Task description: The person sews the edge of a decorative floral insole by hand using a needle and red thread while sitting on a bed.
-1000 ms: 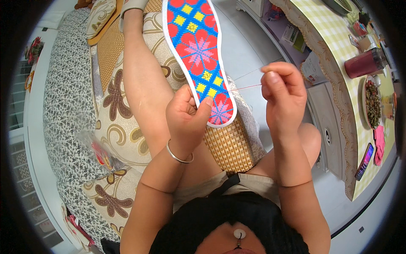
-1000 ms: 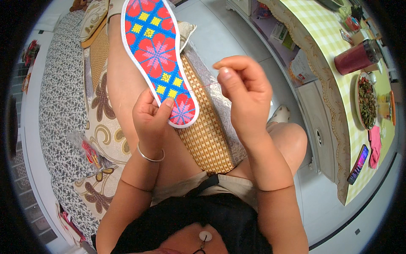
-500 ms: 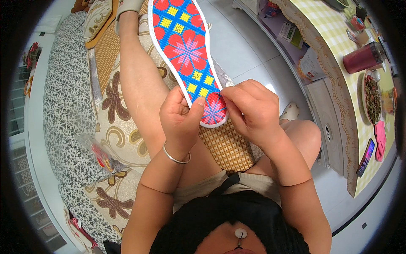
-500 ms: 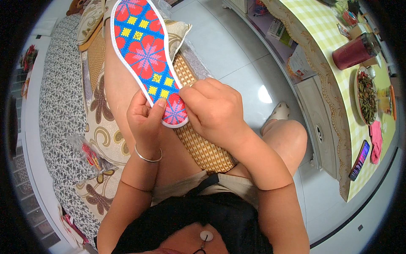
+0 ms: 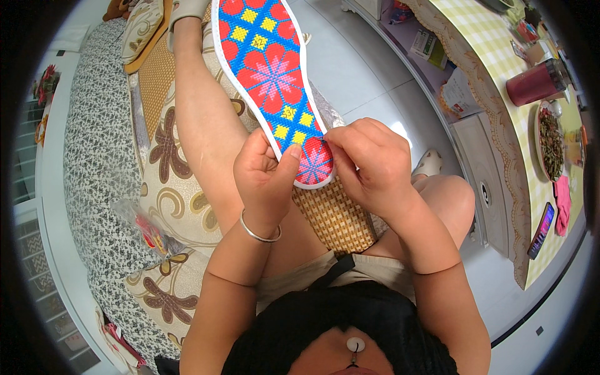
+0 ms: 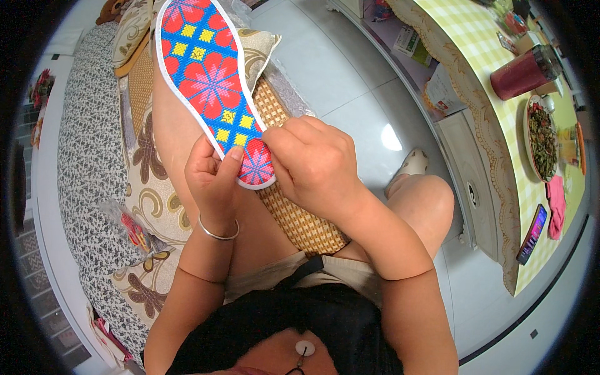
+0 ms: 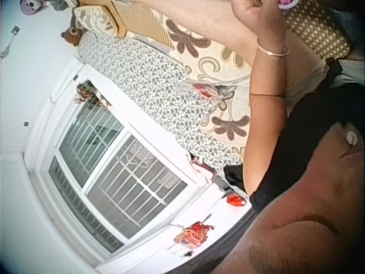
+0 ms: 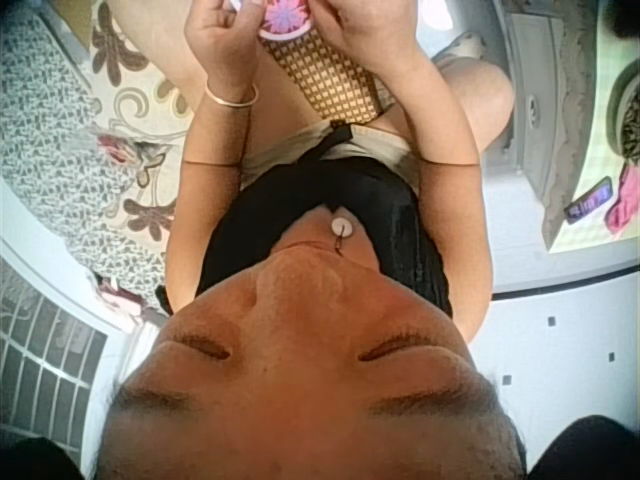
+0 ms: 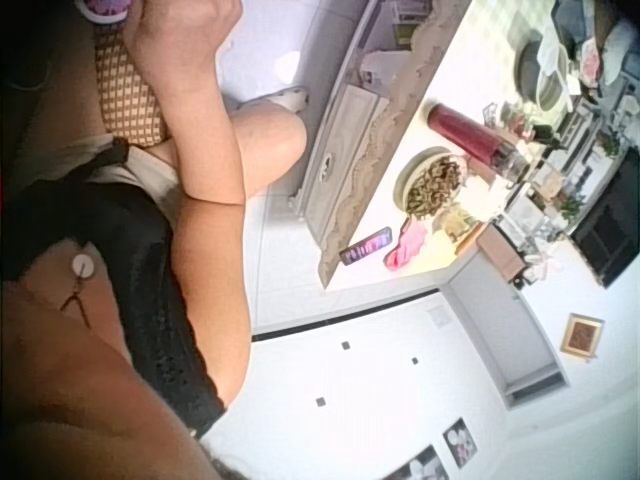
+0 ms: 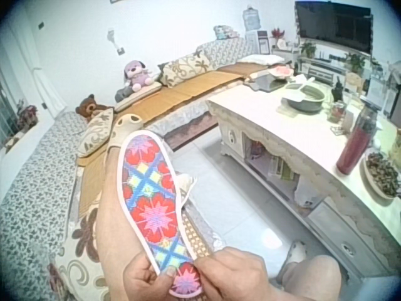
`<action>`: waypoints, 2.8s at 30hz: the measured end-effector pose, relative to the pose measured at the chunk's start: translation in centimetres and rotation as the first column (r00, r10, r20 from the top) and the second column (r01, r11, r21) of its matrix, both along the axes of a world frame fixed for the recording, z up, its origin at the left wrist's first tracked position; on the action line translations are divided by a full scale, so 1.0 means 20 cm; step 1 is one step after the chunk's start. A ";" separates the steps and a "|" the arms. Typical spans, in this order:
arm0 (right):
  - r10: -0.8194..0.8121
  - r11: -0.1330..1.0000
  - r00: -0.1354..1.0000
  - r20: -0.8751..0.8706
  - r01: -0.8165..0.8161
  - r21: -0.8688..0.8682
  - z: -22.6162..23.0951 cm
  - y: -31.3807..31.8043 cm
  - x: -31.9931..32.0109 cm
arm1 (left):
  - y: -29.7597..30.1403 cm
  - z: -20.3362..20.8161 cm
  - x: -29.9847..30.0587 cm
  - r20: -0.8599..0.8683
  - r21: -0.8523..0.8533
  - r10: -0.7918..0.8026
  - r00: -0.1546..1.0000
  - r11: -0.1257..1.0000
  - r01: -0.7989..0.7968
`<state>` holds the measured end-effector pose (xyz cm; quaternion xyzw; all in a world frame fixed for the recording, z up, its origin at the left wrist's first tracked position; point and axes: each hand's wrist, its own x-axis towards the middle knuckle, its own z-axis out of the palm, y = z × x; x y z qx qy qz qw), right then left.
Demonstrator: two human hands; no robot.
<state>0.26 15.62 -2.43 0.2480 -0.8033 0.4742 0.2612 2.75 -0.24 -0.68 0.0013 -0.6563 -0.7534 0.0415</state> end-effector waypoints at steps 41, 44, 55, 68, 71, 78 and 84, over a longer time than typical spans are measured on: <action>0.314 0.757 0.772 0.553 0.148 -0.637 0.00 0.03 -0.02 | -0.03 -0.06 -0.08 -0.079 0.294 -0.069 0.995 0.951 0.089; 0.750 0.487 0.416 0.514 0.180 -0.855 -0.03 0.01 -0.02 | -0.05 -0.12 -0.08 -0.053 0.313 -0.122 0.991 0.941 0.132; 0.963 0.009 0.231 0.140 0.490 -0.872 -0.08 -0.08 0.00 | -0.06 -0.13 -0.10 0.019 0.386 -0.215 0.976 0.902 0.192; 0.958 -0.147 0.285 -0.019 0.436 -0.888 -0.14 -0.05 -0.01 | -0.02 -0.15 -0.08 -0.044 0.352 -0.220 0.974 0.909 0.221; 0.951 -0.172 0.308 -0.020 0.475 -0.863 -0.09 -0.04 -0.03 | -0.03 -0.13 -0.08 0.003 0.381 -0.225 0.974 0.901 0.206; 0.831 0.090 0.503 0.239 0.303 -0.949 -0.20 0.11 -0.15 | -0.02 -0.10 -0.09 0.043 0.384 -0.163 0.986 0.913 0.134; 0.537 0.558 0.655 0.532 0.197 -0.806 -0.05 0.01 -0.07 | -0.06 -0.08 -0.09 0.095 0.282 -0.071 0.993 0.959 0.042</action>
